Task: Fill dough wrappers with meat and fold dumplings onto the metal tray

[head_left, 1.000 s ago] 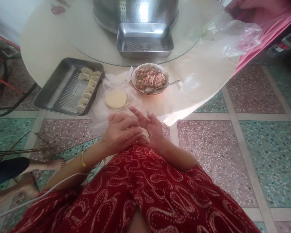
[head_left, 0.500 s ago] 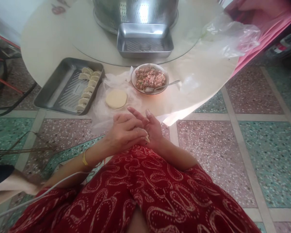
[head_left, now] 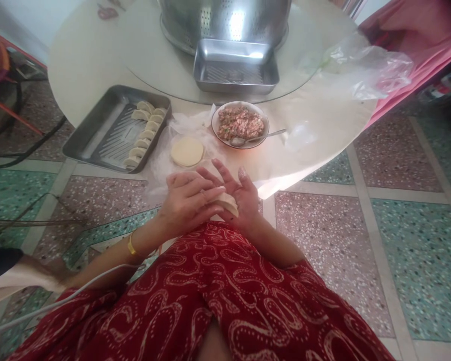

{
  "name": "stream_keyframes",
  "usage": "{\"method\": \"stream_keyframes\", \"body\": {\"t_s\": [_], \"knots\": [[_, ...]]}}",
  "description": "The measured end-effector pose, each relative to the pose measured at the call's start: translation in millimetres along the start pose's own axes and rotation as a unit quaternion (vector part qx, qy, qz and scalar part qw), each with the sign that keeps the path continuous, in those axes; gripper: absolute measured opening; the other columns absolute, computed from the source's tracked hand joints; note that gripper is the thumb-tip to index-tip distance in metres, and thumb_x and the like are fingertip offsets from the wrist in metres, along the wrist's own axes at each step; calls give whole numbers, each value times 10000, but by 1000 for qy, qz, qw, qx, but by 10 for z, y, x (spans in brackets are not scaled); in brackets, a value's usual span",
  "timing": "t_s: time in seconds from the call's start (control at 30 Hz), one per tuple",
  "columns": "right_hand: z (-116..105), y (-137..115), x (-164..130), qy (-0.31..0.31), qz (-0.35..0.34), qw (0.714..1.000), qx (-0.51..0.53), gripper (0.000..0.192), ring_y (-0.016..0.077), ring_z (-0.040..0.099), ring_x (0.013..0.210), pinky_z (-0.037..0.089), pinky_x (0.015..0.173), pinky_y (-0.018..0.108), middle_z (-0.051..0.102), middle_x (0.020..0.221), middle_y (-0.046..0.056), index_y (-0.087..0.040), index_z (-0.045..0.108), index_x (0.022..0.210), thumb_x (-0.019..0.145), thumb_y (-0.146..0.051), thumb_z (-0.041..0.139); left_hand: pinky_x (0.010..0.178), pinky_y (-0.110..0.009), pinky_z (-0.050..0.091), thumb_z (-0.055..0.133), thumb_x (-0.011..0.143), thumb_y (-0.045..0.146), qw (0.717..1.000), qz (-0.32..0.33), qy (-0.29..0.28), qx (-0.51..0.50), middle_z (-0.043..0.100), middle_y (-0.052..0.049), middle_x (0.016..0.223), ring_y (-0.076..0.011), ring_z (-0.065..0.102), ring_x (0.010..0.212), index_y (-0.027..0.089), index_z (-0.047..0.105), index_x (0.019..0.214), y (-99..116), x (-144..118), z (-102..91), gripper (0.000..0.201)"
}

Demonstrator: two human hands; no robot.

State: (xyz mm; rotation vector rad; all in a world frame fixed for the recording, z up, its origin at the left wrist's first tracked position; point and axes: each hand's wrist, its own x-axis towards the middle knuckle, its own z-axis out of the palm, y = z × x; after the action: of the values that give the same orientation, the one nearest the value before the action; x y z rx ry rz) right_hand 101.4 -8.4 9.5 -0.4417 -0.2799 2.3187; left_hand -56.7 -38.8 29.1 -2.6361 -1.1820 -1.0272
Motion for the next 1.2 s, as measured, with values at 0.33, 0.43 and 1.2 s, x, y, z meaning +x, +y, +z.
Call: {"method": "stream_keyframes", "body": {"t_s": [0.33,0.43,1.2], "knots": [[78,23,87,43,-58,997,-16,461,227,610,1089,505,956,462,678,1176,63,-291,593,1119,899,-575,305,760,-390,451,605,915,284,995,-60,18,74,713,33,875,-191,595,837,267,647,865,52,-45,41,67],[65,23,104,37,-67,997,-22,466,227,601,1112,506,946,459,667,1186,58,-292,578,1143,901,-572,295,773,-404,433,622,897,283,996,-65,30,55,721,10,879,-195,601,825,252,663,889,49,-60,33,52],[152,228,183,45,-22,997,-57,439,214,645,1107,540,929,447,701,1216,48,-304,599,1183,896,-536,361,802,-328,540,591,939,291,997,-6,-78,15,679,-77,1233,-189,662,986,220,561,1281,32,-131,-171,351]]}}
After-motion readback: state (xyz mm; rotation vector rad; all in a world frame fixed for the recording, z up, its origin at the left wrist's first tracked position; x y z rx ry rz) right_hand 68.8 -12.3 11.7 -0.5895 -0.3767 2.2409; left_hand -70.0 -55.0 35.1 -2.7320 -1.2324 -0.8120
